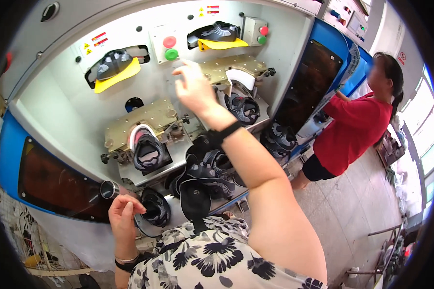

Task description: The recorder is placing shoe uppers onto a toe-lasting machine and activating the cycle to shape the front of the shoes.

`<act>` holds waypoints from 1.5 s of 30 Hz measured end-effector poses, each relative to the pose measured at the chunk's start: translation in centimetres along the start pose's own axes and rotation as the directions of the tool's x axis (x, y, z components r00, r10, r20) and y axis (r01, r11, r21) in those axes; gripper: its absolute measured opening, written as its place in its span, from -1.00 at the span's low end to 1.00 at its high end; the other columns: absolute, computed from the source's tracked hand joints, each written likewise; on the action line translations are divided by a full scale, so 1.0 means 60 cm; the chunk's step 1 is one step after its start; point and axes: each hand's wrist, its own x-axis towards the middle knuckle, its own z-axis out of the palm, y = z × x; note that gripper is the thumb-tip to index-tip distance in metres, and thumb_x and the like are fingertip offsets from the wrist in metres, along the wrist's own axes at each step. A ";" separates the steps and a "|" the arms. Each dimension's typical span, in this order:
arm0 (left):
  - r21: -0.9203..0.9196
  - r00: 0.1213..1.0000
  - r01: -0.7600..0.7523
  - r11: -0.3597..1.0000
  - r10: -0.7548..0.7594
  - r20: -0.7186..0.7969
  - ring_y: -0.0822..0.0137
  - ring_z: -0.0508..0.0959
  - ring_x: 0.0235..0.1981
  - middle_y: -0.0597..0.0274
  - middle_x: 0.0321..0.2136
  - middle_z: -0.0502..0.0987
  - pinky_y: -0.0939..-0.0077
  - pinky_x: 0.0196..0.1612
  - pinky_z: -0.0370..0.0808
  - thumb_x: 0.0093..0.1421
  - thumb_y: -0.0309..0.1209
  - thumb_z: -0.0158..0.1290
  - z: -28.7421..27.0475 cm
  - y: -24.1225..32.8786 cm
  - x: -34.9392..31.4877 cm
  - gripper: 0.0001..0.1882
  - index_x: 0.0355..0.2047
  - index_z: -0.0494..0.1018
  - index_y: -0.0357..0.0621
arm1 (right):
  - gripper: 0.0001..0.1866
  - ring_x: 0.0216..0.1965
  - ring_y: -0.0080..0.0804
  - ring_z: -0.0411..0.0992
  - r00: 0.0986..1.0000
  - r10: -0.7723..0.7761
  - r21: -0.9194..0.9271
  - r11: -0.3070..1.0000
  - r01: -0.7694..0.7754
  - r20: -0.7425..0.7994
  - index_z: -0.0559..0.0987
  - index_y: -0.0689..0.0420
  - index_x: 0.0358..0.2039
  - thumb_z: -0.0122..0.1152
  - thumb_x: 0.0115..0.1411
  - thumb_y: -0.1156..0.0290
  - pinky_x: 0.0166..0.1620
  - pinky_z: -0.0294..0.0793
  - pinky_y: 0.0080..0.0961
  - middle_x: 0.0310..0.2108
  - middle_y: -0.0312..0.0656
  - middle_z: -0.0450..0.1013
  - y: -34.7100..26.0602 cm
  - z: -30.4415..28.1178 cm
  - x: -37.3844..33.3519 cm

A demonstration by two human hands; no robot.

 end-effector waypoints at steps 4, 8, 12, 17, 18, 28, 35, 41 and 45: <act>0.014 0.990 0.045 0.999 -0.043 -0.136 0.47 0.52 -0.45 0.25 -0.46 0.51 0.60 -0.32 0.48 0.30 -0.44 -0.01 -0.030 -0.026 -0.012 -0.89 -0.36 0.42 -0.21 | -0.83 -0.29 -0.15 0.51 0.961 0.225 -0.226 0.939 -0.258 -0.161 0.54 0.14 -0.38 0.22 0.15 0.31 -0.17 0.48 -0.35 -0.37 -0.10 0.48 0.085 -0.176 -0.082; -0.028 0.979 0.113 0.993 -0.116 -0.165 0.47 0.53 -0.45 0.27 -0.46 0.52 0.59 -0.33 0.50 0.32 -0.41 -0.01 -0.023 -0.040 -0.010 -0.87 -0.35 0.42 -0.20 | -0.69 -0.38 -0.17 0.50 0.905 0.399 -0.472 0.833 -0.289 0.150 0.53 0.12 -0.37 0.29 0.13 0.11 -0.28 0.47 -0.33 -0.38 -0.20 0.43 0.135 -0.256 -0.203; 0.045 0.987 0.142 0.989 -0.138 -0.085 0.48 0.53 -0.44 0.28 -0.45 0.52 0.59 -0.32 0.50 0.32 -0.43 -0.01 0.021 -0.038 0.005 -0.89 -0.34 0.42 -0.20 | -0.61 -0.23 -0.14 0.50 0.825 0.498 -0.386 0.840 -0.381 0.268 0.52 0.11 -0.25 0.33 0.09 0.08 -0.26 0.49 -0.29 -0.28 -0.19 0.43 0.154 -0.247 -0.259; 0.103 0.984 0.170 0.980 -0.164 -0.064 0.47 0.53 -0.44 0.28 -0.46 0.53 0.59 -0.31 0.50 0.31 -0.46 0.01 0.076 -0.038 0.012 -0.91 -0.34 0.42 -0.21 | -0.60 -0.31 -0.10 0.46 0.859 0.416 -0.393 0.874 -0.286 0.299 0.51 0.13 -0.34 0.35 0.06 0.06 -0.28 0.43 -0.22 -0.38 -0.15 0.39 0.169 -0.259 -0.205; 0.105 0.983 0.173 0.979 -0.164 -0.084 0.47 0.53 -0.45 0.27 -0.46 0.53 0.58 -0.32 0.50 0.31 -0.46 0.01 0.084 -0.038 0.010 -0.91 -0.35 0.42 -0.21 | -0.60 -0.32 -0.11 0.45 0.858 0.387 -0.376 0.891 -0.253 0.339 0.52 0.13 -0.36 0.37 0.04 0.05 -0.27 0.43 -0.24 -0.39 -0.15 0.39 0.177 -0.273 -0.187; 0.136 0.944 0.277 0.951 -0.244 -0.221 0.44 0.50 -0.46 0.25 -0.47 0.47 0.55 -0.36 0.54 0.33 -0.47 -0.08 0.152 -0.064 -0.012 -0.88 -0.36 0.40 -0.21 | -0.67 -0.49 -0.38 0.40 0.982 0.139 -0.083 0.988 -0.129 0.127 0.50 0.09 -0.49 0.52 -0.10 0.26 -0.48 0.36 -0.47 -0.51 -0.26 0.43 0.119 -0.376 -0.156; 0.028 0.898 0.256 0.966 -0.248 0.363 0.11 0.49 0.09 -0.02 0.20 0.28 0.34 0.07 0.48 0.31 -0.50 -0.03 0.316 -0.053 0.067 -0.31 0.38 -0.06 -0.13 | -0.55 -0.49 -0.27 0.40 0.972 -0.231 0.011 0.973 0.231 0.046 0.53 0.05 -0.35 0.60 -0.26 0.35 -0.50 0.35 -0.43 -0.36 -0.24 0.46 -0.021 -0.291 -0.270; -0.129 0.948 0.316 0.940 -0.307 0.081 0.40 0.44 0.01 0.15 0.08 0.37 0.44 -0.06 0.52 0.34 -0.52 -0.01 0.355 -0.112 0.065 -0.37 0.33 -0.04 -0.06 | -0.65 -0.49 -0.49 0.41 0.879 -0.436 0.187 0.896 0.403 0.194 0.65 0.08 -0.26 0.27 -0.16 0.41 -0.54 0.37 -0.63 -0.27 -0.24 0.53 -0.025 -0.291 -0.314; -0.001 0.932 0.363 0.932 -0.363 0.019 0.55 0.45 -0.14 0.27 0.02 0.45 0.65 -0.24 0.44 0.27 -0.42 0.12 0.328 -0.122 0.048 -0.38 0.28 0.13 -0.02 | -0.63 -0.54 -0.41 0.41 0.884 -0.407 0.458 0.847 0.270 0.231 0.63 0.09 -0.23 0.36 -0.16 0.46 -0.56 0.35 -0.58 -0.25 -0.18 0.49 -0.010 -0.315 -0.336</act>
